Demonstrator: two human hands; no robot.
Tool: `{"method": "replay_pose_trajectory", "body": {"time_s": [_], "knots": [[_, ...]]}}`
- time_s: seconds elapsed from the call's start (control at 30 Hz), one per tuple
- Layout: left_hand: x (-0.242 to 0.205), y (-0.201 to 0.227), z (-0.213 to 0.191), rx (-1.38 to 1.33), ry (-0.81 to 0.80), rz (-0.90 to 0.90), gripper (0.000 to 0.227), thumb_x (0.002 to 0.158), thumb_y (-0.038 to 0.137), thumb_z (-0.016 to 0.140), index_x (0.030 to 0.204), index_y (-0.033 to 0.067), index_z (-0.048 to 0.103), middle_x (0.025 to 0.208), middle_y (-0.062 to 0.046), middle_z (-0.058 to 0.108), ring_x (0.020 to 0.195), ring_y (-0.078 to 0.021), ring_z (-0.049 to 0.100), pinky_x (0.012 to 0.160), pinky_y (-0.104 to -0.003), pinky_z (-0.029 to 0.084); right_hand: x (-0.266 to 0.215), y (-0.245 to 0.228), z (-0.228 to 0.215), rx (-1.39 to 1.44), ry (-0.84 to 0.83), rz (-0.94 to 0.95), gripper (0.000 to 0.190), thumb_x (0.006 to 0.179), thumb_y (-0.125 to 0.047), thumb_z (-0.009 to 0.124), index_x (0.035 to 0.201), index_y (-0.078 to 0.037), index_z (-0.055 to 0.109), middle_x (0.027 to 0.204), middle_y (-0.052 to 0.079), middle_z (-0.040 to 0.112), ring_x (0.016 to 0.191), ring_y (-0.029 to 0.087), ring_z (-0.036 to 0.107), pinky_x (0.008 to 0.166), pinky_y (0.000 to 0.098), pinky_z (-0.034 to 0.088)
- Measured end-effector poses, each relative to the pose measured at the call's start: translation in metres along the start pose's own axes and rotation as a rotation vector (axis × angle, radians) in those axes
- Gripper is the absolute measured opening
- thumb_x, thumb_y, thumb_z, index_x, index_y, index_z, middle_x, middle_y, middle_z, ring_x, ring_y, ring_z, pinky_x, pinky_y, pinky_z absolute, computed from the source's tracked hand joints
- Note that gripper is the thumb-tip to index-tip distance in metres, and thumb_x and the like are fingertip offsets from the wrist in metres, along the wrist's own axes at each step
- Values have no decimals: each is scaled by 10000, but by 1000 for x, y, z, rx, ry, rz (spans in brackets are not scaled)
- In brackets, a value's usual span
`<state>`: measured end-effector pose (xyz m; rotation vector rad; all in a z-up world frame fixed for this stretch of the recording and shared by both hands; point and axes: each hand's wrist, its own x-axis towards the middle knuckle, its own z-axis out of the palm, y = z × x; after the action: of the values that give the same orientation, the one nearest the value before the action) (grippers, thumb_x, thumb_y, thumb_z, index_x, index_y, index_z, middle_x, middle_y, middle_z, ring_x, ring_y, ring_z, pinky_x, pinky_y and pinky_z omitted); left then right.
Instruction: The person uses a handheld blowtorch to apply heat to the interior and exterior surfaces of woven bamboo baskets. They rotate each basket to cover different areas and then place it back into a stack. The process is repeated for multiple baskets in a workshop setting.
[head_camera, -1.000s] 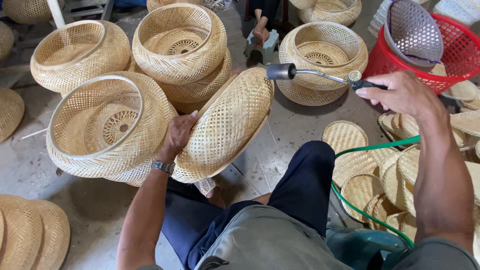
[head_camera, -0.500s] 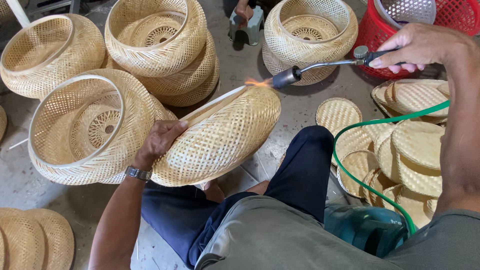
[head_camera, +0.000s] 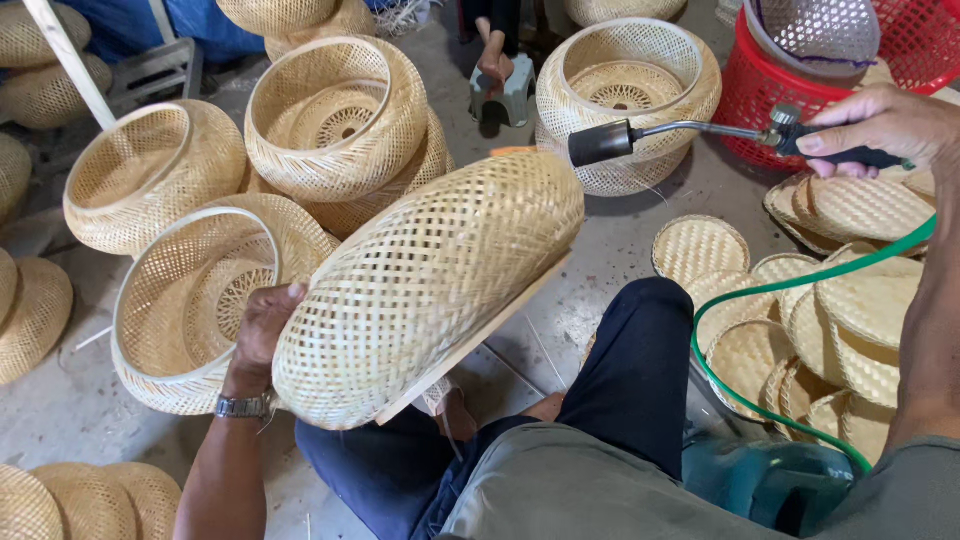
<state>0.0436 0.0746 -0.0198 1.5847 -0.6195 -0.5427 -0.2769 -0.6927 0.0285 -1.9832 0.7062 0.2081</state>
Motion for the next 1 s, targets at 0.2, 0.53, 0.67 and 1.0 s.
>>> {"method": "replay_pose_trajectory", "body": {"time_s": [0.2,0.53,0.67,1.0], "knots": [[-20,-39,-26,-548,127,85,397,1084,334,515,1074,-19,697,979,-123,738,811,-203,695,731,-367,577,2,-8,2,109,57,-114,261,948,-178,690,1036,56,765,745,123,670,549,145,504,469,318,402],[-19,-54,17,-760,254,172,414,1077,355,501,1147,-20,662,1064,-137,712,906,-237,681,816,-401,570,8,-31,23,353,13,-309,283,963,-183,670,1043,85,707,789,147,681,575,149,536,518,295,425],[-7,-54,47,-791,286,199,425,1074,364,496,1176,-20,648,1099,-143,702,944,-251,675,850,-415,567,14,-35,35,380,2,-403,284,990,-189,667,1003,94,685,803,135,671,591,157,542,534,294,428],[34,-5,68,-795,357,388,463,1066,385,483,1248,-20,613,1184,-158,676,1039,-285,660,936,-449,560,34,-36,77,462,-6,-421,263,964,-209,671,1013,48,695,802,110,670,599,135,554,474,282,427]]}}
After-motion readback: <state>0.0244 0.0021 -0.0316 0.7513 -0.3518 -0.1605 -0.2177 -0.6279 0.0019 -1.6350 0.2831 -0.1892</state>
